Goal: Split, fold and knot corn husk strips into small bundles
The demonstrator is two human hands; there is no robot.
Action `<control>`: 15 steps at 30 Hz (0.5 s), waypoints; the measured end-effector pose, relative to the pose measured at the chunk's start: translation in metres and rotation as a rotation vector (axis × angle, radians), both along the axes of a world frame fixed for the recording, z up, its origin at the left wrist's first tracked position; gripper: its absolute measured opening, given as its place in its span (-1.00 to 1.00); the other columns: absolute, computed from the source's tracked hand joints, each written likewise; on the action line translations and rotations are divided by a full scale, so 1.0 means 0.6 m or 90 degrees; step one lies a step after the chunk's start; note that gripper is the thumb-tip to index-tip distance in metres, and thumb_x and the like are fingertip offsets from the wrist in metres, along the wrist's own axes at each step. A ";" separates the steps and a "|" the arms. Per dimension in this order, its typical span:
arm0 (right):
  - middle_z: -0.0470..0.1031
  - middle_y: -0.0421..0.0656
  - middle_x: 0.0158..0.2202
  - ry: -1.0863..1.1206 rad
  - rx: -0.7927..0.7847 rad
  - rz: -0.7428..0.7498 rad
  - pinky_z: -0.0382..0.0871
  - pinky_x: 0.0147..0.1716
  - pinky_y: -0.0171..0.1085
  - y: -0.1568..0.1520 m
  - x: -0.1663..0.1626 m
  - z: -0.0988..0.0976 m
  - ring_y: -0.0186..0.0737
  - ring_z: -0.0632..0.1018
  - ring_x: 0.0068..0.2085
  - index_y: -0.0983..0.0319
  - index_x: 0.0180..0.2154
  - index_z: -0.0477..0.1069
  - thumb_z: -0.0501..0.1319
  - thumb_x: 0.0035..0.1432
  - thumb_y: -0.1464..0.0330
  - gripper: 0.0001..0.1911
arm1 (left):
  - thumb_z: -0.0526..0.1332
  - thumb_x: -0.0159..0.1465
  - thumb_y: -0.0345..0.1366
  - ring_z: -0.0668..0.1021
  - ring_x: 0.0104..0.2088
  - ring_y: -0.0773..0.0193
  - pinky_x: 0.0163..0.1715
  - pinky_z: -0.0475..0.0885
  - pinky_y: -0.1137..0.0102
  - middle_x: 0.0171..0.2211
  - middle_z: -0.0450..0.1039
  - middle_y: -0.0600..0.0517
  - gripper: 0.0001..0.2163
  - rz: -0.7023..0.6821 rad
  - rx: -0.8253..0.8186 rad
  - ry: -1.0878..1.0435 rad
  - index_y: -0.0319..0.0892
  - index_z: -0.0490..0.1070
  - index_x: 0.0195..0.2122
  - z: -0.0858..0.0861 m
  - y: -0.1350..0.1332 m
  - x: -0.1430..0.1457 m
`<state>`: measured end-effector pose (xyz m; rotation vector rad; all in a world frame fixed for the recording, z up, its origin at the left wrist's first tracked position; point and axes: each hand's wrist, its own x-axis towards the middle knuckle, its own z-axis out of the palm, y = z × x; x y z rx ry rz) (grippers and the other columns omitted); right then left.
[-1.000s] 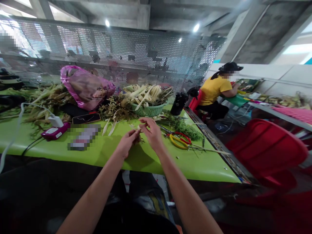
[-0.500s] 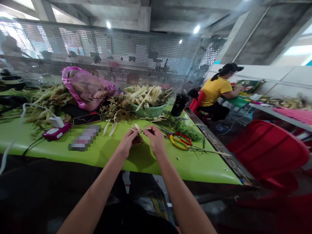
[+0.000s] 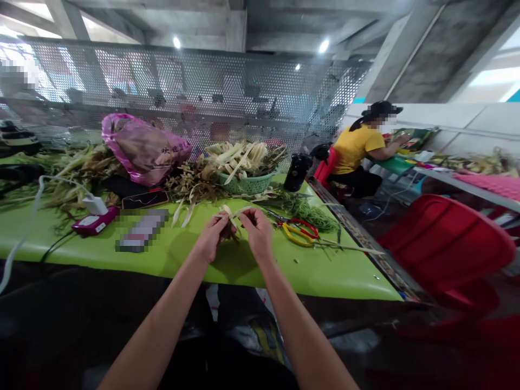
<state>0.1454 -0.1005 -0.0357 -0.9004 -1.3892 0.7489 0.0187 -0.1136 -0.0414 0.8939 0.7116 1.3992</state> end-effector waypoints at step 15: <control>0.33 -0.24 -0.49 -0.149 0.015 0.009 0.22 -0.42 -0.29 -0.012 -0.005 0.000 -0.27 0.35 -0.44 0.19 -0.42 0.33 0.19 0.14 0.22 -0.81 | 0.30 0.09 -0.20 0.26 -0.59 0.49 -0.58 0.13 0.52 -0.56 0.22 0.16 -0.79 -0.001 0.057 0.035 -0.20 0.35 -0.36 0.003 -0.003 -0.003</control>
